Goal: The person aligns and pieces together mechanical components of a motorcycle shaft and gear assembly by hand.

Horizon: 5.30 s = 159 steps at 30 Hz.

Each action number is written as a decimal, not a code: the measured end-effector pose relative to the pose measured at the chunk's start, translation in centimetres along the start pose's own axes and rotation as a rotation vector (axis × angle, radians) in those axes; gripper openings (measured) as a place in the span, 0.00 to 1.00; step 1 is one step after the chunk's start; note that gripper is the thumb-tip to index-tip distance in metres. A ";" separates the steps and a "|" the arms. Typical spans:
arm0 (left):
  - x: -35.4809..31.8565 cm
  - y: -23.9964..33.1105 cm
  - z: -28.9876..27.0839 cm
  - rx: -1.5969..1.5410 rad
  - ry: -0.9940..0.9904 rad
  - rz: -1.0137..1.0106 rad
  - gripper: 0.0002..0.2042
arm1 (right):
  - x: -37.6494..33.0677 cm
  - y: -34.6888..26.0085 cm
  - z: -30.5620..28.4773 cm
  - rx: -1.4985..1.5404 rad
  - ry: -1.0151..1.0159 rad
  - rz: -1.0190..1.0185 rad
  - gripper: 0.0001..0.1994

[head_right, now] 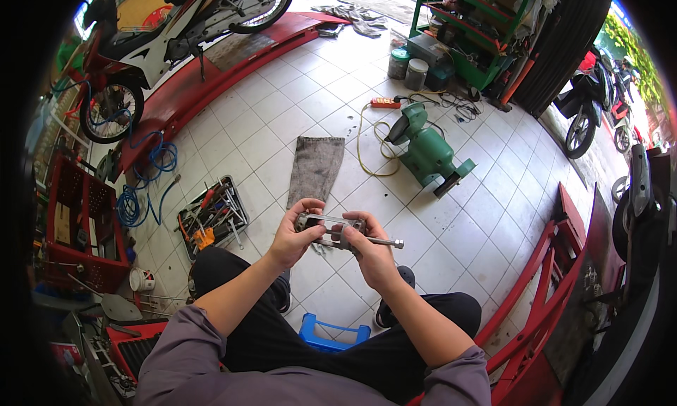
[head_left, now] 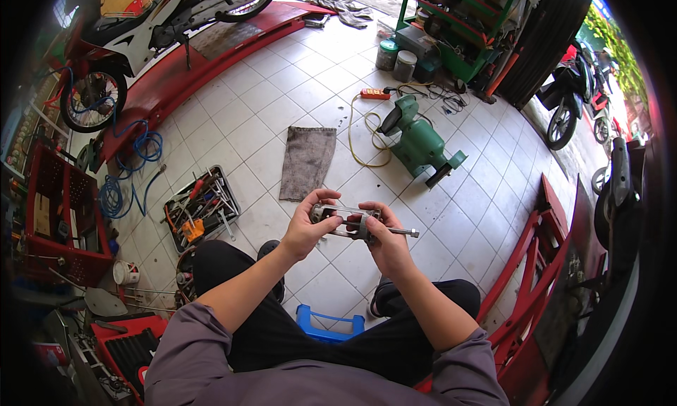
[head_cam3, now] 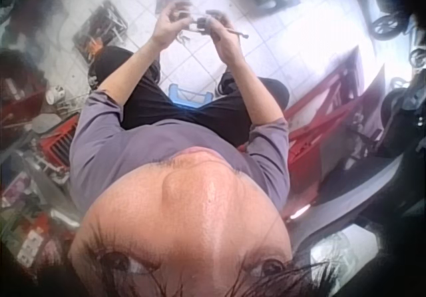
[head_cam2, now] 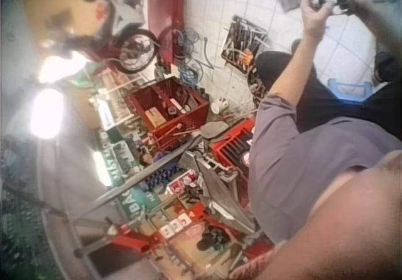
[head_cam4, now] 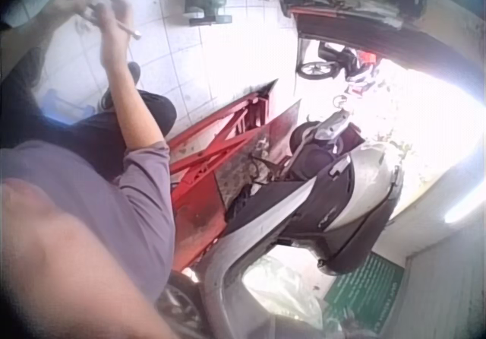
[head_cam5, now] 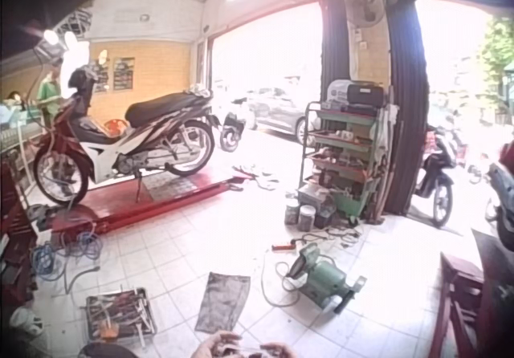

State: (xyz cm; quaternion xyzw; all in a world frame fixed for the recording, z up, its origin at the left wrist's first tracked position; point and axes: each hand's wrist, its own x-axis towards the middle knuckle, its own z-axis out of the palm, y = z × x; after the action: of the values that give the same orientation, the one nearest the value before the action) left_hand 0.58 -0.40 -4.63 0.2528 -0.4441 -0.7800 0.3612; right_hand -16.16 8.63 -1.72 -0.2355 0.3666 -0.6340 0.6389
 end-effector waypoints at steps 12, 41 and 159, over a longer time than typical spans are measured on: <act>0.2 -0.2 -0.1 0.103 -0.004 0.035 0.20 | 0.1 0.0 -0.3 -0.045 -0.011 -0.003 0.18; -0.9 1.2 1.4 0.255 0.009 0.141 0.17 | 0.0 -1.5 -0.7 0.032 -0.125 -0.031 0.20; -0.4 -6.2 2.0 1.062 -0.382 0.312 0.27 | -0.7 -1.8 -1.5 -2.006 -0.215 0.086 0.14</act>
State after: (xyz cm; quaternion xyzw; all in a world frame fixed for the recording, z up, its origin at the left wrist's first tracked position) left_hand -2.67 3.09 -9.08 0.1859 -0.8634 -0.4198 0.2090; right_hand -18.38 9.37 -1.17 -0.7068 0.6790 0.0152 0.1978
